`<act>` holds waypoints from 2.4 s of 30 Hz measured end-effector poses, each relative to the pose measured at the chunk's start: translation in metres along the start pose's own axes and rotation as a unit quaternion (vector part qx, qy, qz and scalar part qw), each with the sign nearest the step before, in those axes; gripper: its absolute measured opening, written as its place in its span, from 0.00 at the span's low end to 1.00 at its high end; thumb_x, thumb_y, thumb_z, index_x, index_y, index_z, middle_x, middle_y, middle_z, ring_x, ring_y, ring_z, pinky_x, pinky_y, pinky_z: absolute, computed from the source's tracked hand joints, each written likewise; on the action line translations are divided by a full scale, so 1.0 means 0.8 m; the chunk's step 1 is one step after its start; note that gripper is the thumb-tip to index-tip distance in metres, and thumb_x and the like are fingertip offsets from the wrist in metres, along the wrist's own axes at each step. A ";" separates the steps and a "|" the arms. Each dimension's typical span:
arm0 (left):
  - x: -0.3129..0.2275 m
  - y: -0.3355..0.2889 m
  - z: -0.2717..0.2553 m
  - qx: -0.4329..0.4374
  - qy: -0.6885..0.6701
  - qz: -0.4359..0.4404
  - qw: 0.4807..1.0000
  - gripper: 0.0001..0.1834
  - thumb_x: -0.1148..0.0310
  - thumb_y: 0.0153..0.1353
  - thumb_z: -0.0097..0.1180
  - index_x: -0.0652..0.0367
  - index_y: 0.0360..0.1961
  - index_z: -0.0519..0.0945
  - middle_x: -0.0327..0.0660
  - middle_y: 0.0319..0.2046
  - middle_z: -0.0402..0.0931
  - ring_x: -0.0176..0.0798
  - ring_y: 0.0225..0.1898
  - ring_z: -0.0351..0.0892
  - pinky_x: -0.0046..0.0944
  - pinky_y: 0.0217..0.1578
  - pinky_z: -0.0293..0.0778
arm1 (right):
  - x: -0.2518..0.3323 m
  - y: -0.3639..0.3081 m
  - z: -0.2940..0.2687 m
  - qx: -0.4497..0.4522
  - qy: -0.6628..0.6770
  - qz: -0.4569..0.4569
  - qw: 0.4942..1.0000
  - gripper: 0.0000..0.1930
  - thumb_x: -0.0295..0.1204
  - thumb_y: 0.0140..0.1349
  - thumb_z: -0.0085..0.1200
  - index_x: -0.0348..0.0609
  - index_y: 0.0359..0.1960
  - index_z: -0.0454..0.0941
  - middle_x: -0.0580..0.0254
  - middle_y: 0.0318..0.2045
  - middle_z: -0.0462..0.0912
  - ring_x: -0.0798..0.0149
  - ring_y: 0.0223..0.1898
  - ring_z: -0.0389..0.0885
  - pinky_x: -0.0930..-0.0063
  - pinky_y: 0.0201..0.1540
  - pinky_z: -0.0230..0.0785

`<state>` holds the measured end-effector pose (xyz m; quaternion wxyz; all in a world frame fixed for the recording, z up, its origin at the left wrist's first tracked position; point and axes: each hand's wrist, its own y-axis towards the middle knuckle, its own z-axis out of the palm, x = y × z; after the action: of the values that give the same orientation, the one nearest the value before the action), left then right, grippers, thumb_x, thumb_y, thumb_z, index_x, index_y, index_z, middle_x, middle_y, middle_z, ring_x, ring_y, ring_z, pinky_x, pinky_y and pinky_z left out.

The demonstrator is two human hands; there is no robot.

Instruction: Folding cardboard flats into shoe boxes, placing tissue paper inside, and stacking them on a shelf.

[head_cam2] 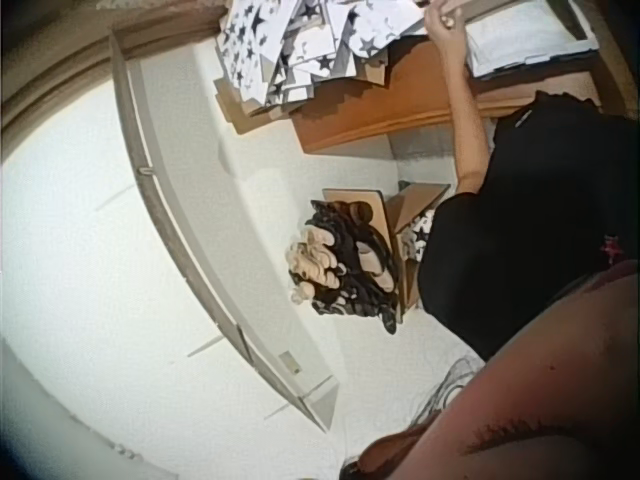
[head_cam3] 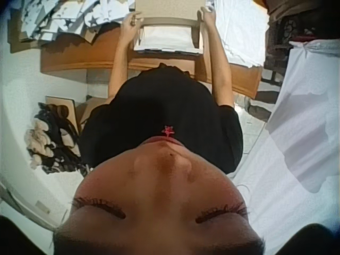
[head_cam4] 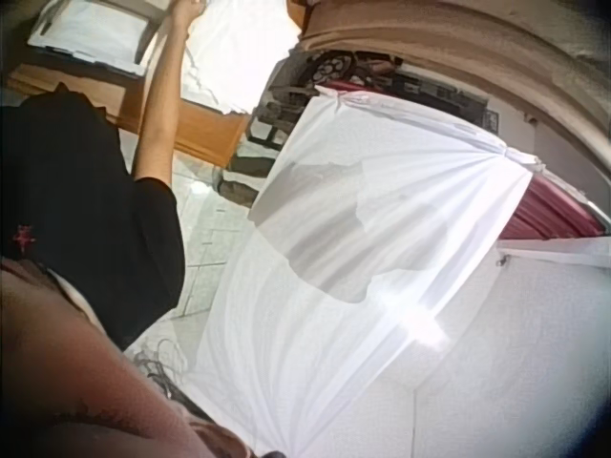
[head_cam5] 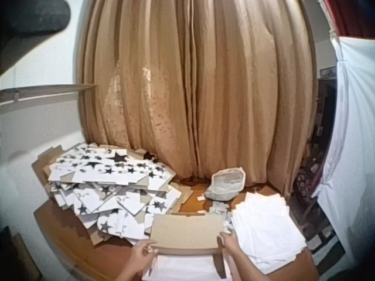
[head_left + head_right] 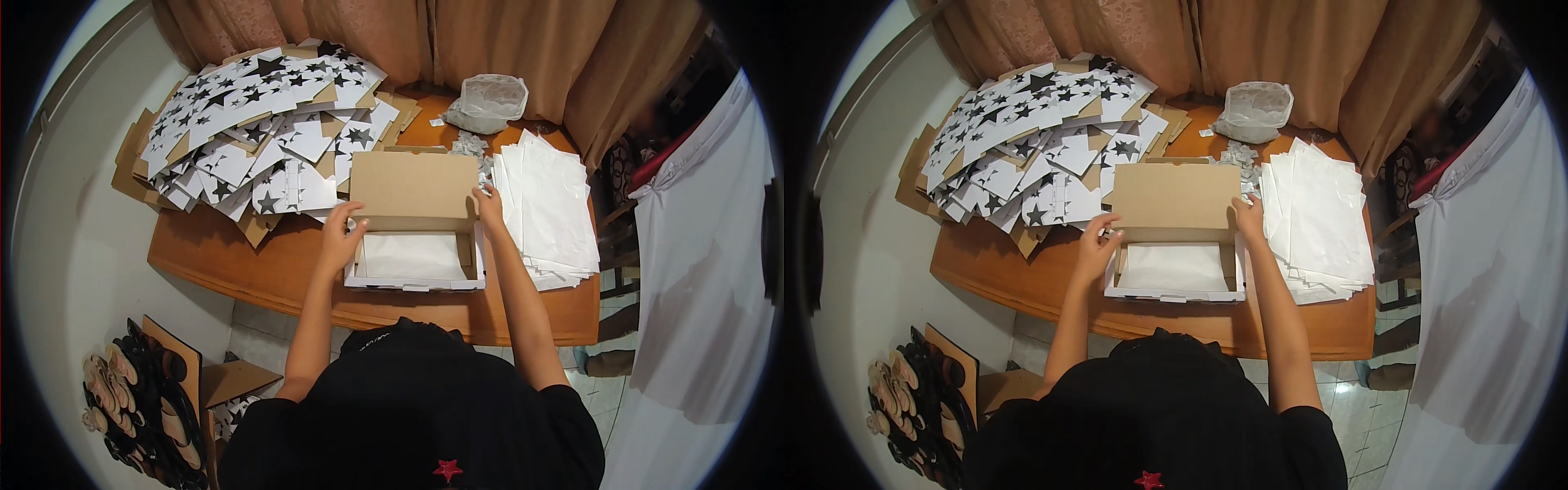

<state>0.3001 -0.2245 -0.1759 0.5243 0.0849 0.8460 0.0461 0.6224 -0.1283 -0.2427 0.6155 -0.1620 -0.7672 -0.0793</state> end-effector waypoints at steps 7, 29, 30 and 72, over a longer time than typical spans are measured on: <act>0.037 -0.032 0.008 -0.224 -0.128 -0.052 0.965 0.21 0.69 0.55 0.55 0.61 0.50 0.70 0.44 0.48 0.69 0.40 0.48 0.68 0.35 0.44 0.65 | 0.057 -0.035 -0.020 0.049 0.164 -0.020 0.985 0.28 0.37 0.58 0.53 0.39 0.57 0.60 0.63 0.33 0.75 0.72 0.38 0.72 0.80 0.40 0.64; -0.015 -0.164 0.116 -0.038 0.263 0.161 0.950 0.20 0.67 0.47 0.59 0.53 0.45 0.75 0.47 0.45 0.66 0.49 0.48 0.63 0.48 0.49 0.56 | 0.043 -0.212 -0.073 0.112 -0.045 -0.267 0.956 0.11 0.29 0.41 0.65 0.41 0.26 0.77 0.54 0.46 0.74 0.52 0.51 0.70 0.61 0.55 0.60; -0.010 -0.167 0.117 -0.054 0.260 0.176 0.948 0.19 0.68 0.47 0.59 0.52 0.44 0.76 0.46 0.45 0.66 0.49 0.48 0.63 0.48 0.50 0.56 | 0.038 -0.214 -0.075 0.110 -0.119 -0.310 0.937 0.10 0.29 0.44 0.62 0.40 0.27 0.76 0.53 0.47 0.73 0.48 0.56 0.66 0.58 0.57 0.59; 0.015 -0.151 0.108 -0.138 0.291 0.200 0.925 0.18 0.58 0.51 0.60 0.46 0.44 0.80 0.29 0.52 0.72 0.38 0.59 0.64 0.64 0.57 0.32 | -0.018 -0.274 0.007 0.004 -0.283 -0.423 0.861 0.10 0.42 0.47 0.60 0.57 0.30 0.78 0.71 0.43 0.73 0.60 0.56 0.65 0.40 0.61 0.23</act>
<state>0.3608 -0.3415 -0.2456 0.2418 0.1619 0.9119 0.2894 0.5441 -0.3340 -0.2407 0.2803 0.1648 -0.9034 -0.2794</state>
